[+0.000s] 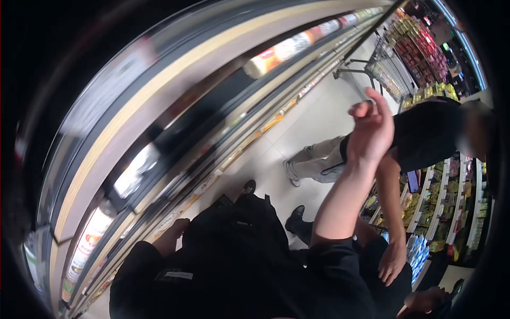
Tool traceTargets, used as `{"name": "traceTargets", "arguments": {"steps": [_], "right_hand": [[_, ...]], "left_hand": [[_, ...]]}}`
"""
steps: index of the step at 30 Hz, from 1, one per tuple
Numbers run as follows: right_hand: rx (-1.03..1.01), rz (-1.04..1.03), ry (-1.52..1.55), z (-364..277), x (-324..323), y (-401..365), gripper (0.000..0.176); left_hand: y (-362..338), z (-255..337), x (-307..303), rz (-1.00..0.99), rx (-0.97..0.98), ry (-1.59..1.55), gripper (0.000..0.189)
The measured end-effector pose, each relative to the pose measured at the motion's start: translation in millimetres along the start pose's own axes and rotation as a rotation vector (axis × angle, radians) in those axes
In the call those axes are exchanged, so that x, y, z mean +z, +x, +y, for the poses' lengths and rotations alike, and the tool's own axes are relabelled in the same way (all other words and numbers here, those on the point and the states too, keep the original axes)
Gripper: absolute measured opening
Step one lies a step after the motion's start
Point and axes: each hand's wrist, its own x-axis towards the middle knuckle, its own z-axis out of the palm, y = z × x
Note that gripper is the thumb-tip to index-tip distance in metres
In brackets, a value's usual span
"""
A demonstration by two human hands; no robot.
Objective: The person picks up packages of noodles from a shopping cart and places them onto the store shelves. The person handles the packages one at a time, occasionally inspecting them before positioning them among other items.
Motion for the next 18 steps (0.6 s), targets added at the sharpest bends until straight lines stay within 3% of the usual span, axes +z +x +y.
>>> {"name": "traceTargets", "arguments": {"steps": [4,8,11,15,18], "right_hand": [[0.062,0.029,-0.085,12,-31,73,0.031],[0.071,-0.001,-0.107,20,-53,150,0.027],[0.056,-0.011,-0.103,31,-63,206,0.026],[0.044,-0.057,-0.124,56,-91,285,0.028],[0.006,-0.032,-0.157,67,-122,353,0.027]], "left_hand": [[-29,119,71,-0.054,0.063,-0.302,0.039],[-3,207,118,-0.058,0.213,-0.158,0.051],[21,256,140,-0.096,0.185,-0.166,0.051],[33,324,192,0.125,0.126,-0.172,0.052],[54,380,228,0.130,0.187,-0.064,0.051]]}}
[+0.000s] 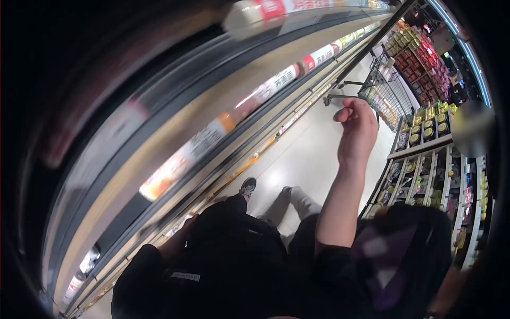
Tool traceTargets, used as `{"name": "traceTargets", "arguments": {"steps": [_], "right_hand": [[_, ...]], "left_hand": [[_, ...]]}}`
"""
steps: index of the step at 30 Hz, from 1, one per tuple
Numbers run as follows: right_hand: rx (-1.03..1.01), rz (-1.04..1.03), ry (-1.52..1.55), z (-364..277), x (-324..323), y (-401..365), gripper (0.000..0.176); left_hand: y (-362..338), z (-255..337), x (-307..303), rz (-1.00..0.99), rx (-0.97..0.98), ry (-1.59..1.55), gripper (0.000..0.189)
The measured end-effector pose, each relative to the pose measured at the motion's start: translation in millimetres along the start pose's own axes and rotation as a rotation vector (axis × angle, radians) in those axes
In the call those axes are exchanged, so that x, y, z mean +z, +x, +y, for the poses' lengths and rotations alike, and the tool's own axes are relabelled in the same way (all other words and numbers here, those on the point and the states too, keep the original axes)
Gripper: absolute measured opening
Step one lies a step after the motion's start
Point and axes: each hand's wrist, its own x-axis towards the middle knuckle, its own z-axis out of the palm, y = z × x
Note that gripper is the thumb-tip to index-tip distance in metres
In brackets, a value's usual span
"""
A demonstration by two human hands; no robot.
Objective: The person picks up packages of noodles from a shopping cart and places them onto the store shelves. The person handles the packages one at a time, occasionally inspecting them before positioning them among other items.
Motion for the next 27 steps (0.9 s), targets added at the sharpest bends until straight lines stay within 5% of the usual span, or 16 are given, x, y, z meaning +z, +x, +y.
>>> {"name": "traceTargets", "arguments": {"steps": [5,16,26,27], "right_hand": [[-0.035,0.204,0.064,-1,-55,99,0.021],[-0.042,0.144,0.020,29,-130,256,0.023],[0.017,0.210,-0.011,86,-304,394,0.021],[0.020,0.215,-0.031,85,-328,410,0.021]], "left_hand": [[29,78,33,-0.048,0.140,0.252,0.050],[87,212,143,-0.110,0.185,0.492,0.047],[152,349,310,-0.114,0.465,1.012,0.041],[165,368,340,-0.060,0.349,0.886,0.039]]}}
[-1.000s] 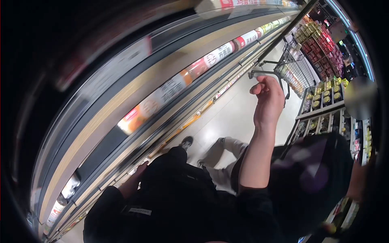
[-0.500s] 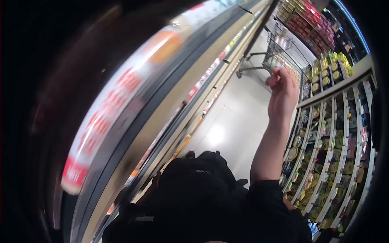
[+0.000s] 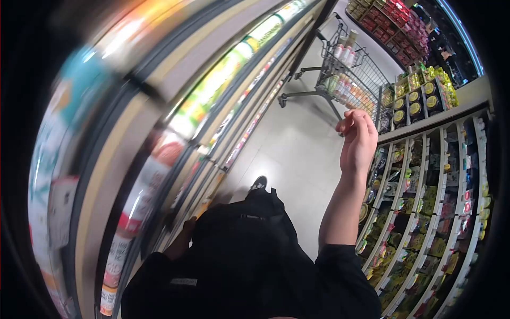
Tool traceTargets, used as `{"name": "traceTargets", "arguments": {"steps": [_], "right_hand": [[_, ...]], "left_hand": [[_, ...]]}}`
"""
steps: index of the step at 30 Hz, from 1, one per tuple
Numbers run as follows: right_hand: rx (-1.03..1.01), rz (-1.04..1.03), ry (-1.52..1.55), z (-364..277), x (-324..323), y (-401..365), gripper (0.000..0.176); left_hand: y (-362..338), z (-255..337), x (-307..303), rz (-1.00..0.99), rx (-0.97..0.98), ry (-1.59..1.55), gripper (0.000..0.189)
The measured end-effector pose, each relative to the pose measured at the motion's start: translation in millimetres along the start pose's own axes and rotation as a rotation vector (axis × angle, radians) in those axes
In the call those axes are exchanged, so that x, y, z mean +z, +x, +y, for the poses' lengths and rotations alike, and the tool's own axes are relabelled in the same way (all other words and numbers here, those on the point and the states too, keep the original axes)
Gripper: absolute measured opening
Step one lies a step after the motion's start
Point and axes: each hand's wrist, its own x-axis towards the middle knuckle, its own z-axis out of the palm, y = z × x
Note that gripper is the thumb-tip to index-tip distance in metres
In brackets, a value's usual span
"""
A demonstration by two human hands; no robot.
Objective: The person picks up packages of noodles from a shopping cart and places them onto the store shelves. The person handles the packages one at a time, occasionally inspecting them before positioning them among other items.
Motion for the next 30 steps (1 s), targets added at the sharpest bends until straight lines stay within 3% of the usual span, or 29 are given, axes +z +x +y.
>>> {"name": "traceTargets", "arguments": {"steps": [1,2,5,6,8,13,15,18,21,30], "right_hand": [[0.005,0.006,-0.021,0,-20,19,0.020],[0.001,0.032,-0.037,-1,-39,38,0.020],[-0.003,0.087,-0.058,5,-92,95,0.020],[0.016,0.097,-0.069,9,-103,111,0.020],[0.056,0.105,-0.093,16,-119,142,0.019],[0.163,0.053,-0.150,53,-158,225,0.019],[0.191,0.064,-0.164,70,-173,256,0.019],[0.233,0.111,-0.188,98,-193,306,0.019],[0.318,0.126,-0.287,129,-210,364,0.020],[0.614,0.124,-0.458,238,-247,550,0.017]], "left_hand": [[24,28,5,0.036,-0.122,-0.129,0.036],[36,70,-2,0.055,0.000,0.076,0.038],[65,181,0,0.113,-0.223,-0.629,0.041],[73,209,-4,0.110,-0.222,-0.646,0.041],[95,241,-7,0.047,-0.183,-0.552,0.042],[171,294,-30,-0.137,0.175,0.183,0.045],[199,321,-39,-0.162,0.286,0.331,0.046],[236,376,-45,-0.182,0.266,0.106,0.048],[267,437,-47,-0.290,-0.161,-0.787,0.043],[361,602,-106,-0.117,-0.125,-0.667,0.022]]}}
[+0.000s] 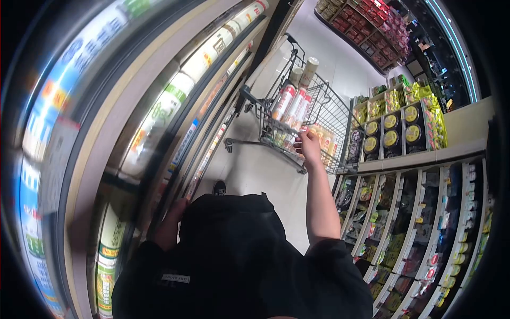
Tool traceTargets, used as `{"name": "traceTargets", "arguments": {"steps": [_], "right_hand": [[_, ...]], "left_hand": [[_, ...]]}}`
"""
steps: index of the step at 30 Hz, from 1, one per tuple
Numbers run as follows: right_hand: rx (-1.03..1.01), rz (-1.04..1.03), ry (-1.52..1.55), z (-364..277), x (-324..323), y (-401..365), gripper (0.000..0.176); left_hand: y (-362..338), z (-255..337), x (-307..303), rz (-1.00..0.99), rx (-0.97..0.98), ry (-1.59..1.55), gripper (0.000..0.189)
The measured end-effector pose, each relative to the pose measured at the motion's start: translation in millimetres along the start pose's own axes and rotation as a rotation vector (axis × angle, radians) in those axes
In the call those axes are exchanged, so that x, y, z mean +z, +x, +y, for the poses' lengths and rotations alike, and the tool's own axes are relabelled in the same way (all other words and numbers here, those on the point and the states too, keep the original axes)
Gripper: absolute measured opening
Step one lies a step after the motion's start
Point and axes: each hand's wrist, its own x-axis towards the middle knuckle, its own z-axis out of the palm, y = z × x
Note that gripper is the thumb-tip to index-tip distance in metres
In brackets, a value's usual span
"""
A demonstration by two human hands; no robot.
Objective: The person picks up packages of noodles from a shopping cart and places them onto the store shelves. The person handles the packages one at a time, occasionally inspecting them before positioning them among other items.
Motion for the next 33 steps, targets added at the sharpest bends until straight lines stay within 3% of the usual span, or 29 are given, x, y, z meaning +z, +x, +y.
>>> {"name": "traceTargets", "arguments": {"steps": [4,5,6,8,9,12,13,14,15,17,18,20,22,26,30,32,33], "right_hand": [[0.049,0.045,-0.240,25,5,98,0.023],[0.007,0.079,-0.319,57,1,145,0.030],[-0.171,0.224,-0.409,55,8,150,0.041],[-0.076,0.118,-0.585,77,5,210,0.066],[-0.074,0.123,-0.701,79,9,223,0.068],[0.016,0.160,-0.842,43,36,207,0.073],[0.062,0.148,-0.855,28,45,199,0.075],[0.108,0.134,-0.872,20,51,198,0.077],[0.147,0.162,-0.889,20,56,200,0.082],[0.190,0.164,-0.868,13,57,203,0.083],[0.211,0.166,-0.858,8,57,204,0.083],[0.198,0.118,-0.854,1,56,207,0.081],[0.157,0.111,-0.895,1,55,209,0.080],[0.098,0.010,-0.833,10,44,218,0.081],[0.053,-0.063,-0.830,4,30,217,0.083],[0.098,-0.140,-0.746,11,26,230,0.086],[0.102,-0.071,-0.694,17,28,232,0.090]], "left_hand": [[0,38,4,0.005,0.051,0.062,0.021],[-13,49,6,0.012,0.012,0.008,0.020],[-20,55,10,0.020,-0.024,-0.049,0.020],[-23,53,12,0.030,-0.043,-0.107,0.019],[-28,52,16,0.052,-0.040,-0.051,0.019],[-27,32,28,0.068,-0.030,0.170,0.017],[-12,8,30,0.066,0.088,0.313,0.017],[-16,19,40,0.065,0.201,0.455,0.017],[-23,26,59,0.158,-0.137,-0.142,0.015],[-28,33,73,0.087,-0.068,-0.167,0.014],[-29,43,90,0.142,-0.196,-0.297,0.016],[-40,80,102,0.127,-0.061,-0.140,0.014],[-44,109,127,0.179,-0.168,-0.317,0.012],[-27,133,142,0.087,-0.095,-0.326,0.011],[-8,147,138,0.027,0.052,0.021,0.014],[-18,158,137,0.078,0.029,-0.214,0.013],[-24,167,135,0.066,0.035,-0.221,0.015]]}}
